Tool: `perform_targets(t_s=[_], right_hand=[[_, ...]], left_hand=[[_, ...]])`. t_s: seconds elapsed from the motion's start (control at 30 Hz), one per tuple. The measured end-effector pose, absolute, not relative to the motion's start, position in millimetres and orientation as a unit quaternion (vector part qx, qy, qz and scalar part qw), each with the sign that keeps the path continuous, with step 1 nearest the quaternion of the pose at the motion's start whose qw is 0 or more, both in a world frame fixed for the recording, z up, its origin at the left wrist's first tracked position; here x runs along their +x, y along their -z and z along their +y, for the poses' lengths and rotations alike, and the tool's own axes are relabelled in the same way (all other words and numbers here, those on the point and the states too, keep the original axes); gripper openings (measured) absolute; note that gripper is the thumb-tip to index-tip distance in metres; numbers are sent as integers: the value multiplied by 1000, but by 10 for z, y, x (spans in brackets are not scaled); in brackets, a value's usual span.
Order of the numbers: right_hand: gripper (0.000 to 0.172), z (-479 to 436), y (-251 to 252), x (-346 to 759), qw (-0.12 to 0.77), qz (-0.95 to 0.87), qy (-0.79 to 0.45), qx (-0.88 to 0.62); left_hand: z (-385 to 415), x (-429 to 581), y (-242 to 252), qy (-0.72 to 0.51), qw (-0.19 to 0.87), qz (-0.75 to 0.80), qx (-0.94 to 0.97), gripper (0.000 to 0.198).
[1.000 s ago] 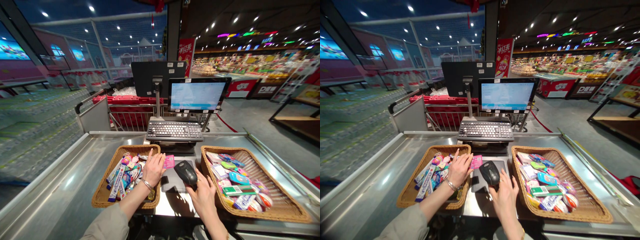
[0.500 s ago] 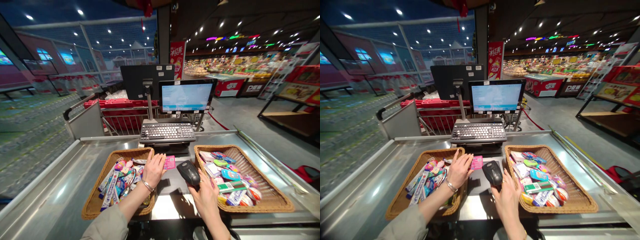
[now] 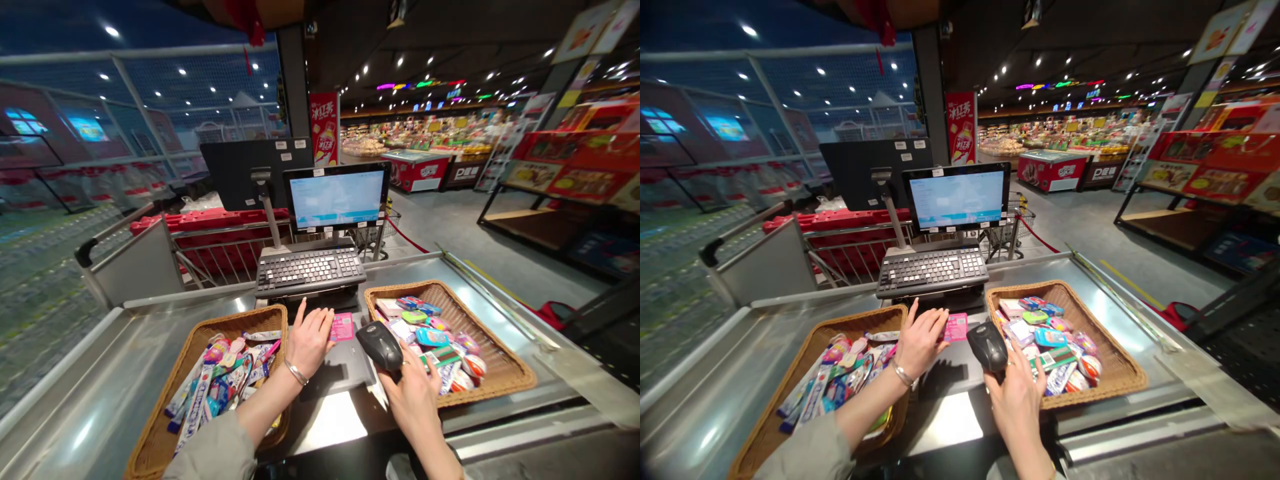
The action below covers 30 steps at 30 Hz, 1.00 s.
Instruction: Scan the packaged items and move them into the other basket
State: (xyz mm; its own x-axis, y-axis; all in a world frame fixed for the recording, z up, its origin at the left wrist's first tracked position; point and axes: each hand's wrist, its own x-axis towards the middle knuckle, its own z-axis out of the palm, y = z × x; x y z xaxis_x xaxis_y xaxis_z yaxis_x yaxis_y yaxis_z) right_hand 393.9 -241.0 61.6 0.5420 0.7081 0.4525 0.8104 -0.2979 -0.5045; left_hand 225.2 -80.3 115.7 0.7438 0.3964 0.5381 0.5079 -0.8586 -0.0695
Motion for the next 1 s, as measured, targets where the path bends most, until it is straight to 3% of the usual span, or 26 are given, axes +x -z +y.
perform_targets(t_s=[1.0], right_hand=[[44, -2755, -620, 4604, 338, -365, 154, -853]], left_hand=[[-880, 3162, -1156, 277, 72, -138, -948, 52]])
